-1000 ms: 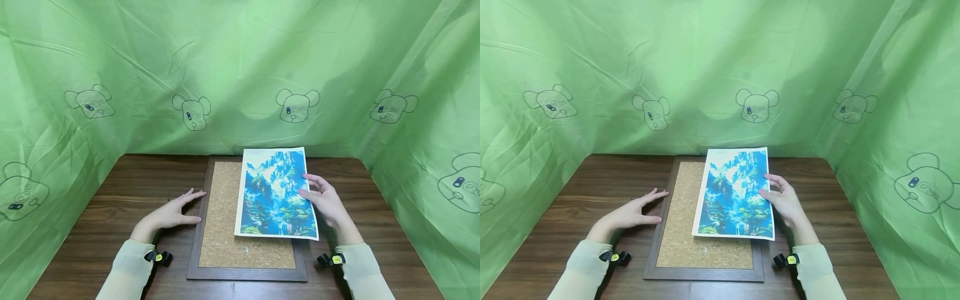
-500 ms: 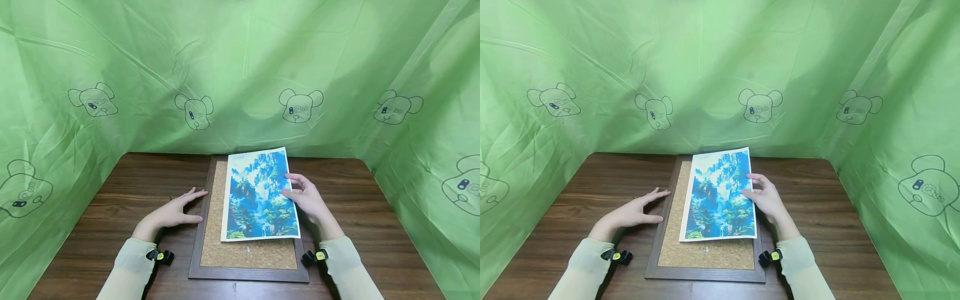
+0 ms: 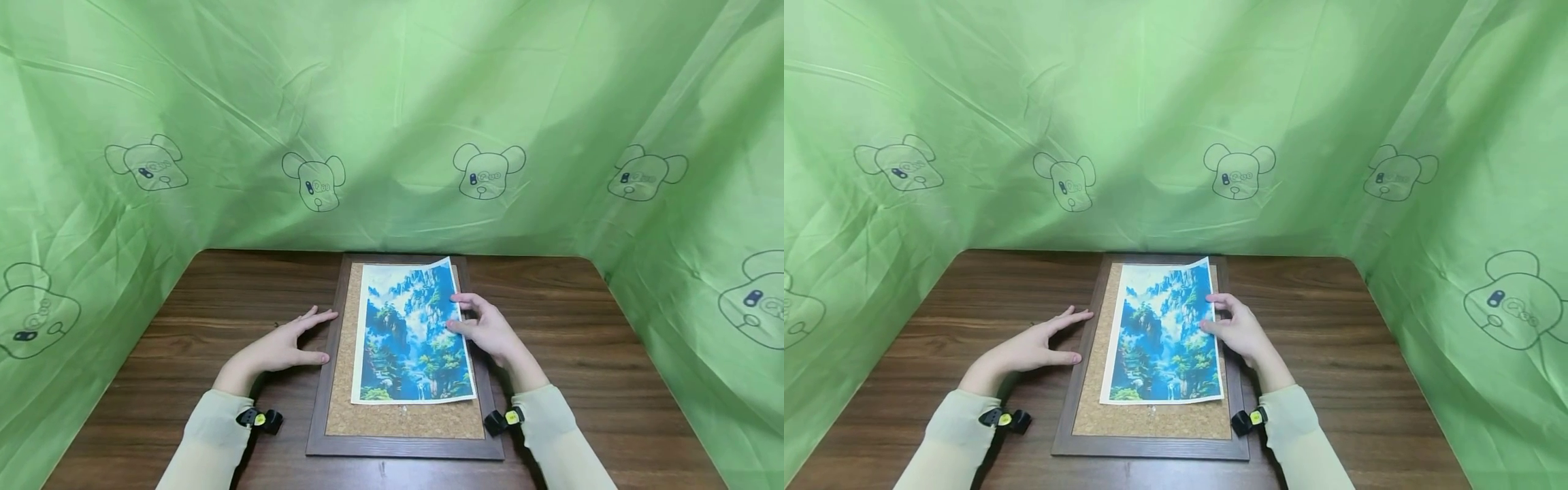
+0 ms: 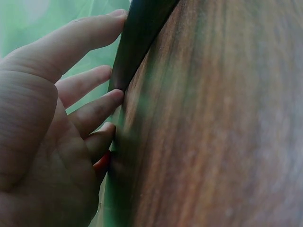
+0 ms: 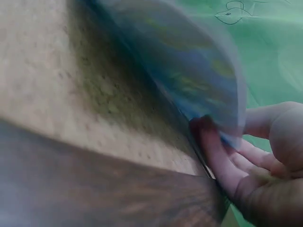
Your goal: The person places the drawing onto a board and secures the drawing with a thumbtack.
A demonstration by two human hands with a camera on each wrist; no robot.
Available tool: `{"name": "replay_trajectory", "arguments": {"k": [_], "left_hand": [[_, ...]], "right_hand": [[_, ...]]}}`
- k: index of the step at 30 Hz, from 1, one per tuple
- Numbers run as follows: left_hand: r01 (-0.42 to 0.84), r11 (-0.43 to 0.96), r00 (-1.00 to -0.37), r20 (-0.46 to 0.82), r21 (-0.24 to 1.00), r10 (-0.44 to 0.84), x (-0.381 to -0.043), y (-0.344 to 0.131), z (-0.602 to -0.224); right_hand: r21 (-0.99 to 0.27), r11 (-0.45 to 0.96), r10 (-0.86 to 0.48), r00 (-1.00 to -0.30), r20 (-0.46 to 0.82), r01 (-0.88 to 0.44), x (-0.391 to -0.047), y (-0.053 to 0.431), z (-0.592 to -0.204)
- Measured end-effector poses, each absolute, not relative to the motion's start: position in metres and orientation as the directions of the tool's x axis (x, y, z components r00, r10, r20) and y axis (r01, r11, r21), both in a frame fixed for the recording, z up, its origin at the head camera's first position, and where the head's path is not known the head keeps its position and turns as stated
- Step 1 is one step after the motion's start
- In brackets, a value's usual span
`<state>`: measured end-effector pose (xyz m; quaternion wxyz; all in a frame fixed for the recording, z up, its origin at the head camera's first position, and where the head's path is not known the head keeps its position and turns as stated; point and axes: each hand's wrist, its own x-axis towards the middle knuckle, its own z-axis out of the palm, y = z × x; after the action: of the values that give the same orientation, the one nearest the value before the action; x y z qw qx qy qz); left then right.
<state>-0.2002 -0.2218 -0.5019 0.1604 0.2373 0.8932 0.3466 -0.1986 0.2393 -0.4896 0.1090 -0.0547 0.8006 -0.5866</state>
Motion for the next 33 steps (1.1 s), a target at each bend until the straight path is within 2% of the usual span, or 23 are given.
{"name": "replay_trajectory", "arguments": {"k": [13, 18, 33], "left_hand": [[0.301, 0.645, -0.834, -0.135, 0.702, 0.536, -0.199, -0.222, -0.499], [0.3, 0.657, -0.835, -0.142, 0.692, 0.532, -0.201, -0.221, -0.498], [0.298, 0.667, -0.845, -0.135, 0.683, 0.517, -0.205, -0.216, -0.505]], "right_hand": [[-0.921, 0.39, -0.161, -0.983, -0.093, 0.023, -0.2, 0.252, -0.485], [-0.905, 0.424, -0.193, -0.976, -0.099, 0.008, -0.2, 0.251, -0.485], [-0.915, 0.404, -0.256, -0.961, -0.1, -0.012, -0.209, 0.255, -0.493]]}}
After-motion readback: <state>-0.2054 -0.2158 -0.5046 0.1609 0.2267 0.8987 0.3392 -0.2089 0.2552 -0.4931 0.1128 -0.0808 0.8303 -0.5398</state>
